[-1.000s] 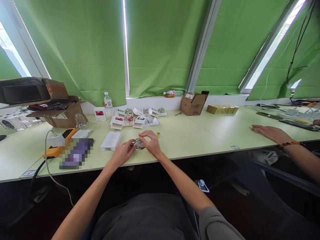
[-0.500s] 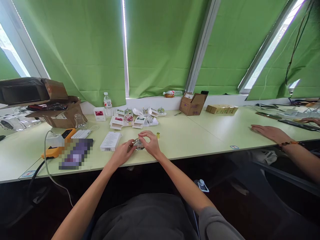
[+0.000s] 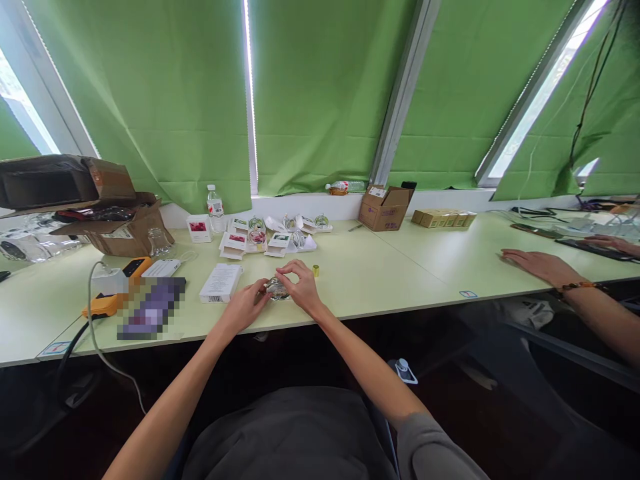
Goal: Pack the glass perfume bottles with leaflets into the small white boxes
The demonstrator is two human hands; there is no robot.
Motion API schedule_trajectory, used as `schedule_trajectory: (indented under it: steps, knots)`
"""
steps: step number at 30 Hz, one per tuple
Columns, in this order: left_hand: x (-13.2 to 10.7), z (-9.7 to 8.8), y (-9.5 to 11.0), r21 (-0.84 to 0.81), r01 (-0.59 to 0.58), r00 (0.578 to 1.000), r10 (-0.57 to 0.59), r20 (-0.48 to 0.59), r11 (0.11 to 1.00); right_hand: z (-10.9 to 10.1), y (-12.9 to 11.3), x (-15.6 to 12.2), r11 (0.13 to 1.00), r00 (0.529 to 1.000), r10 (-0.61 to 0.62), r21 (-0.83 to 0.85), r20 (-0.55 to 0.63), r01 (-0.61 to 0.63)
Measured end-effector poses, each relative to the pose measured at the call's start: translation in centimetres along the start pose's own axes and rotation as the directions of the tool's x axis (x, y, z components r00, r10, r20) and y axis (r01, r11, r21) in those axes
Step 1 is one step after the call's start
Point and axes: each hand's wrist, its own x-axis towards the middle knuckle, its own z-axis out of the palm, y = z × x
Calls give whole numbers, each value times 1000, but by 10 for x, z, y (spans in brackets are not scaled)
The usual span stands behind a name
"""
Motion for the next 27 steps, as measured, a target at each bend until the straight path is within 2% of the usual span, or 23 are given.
schedule_trajectory:
  steps: [9,16,27]
  knots:
    - [0,1,-2,11,-7,1000,7,-10,1000,0,-2,1,999,1000,29,-15,4,-29]
    - [0,0,-1,-10,-7,1000,7,-7,1000,-2,-7,2,1000,999,-26,-6,23,26]
    - [0,0,-1,-1,-10,1000,10,-7,1000,0,-3,1,999,999,32,14,11,-32]
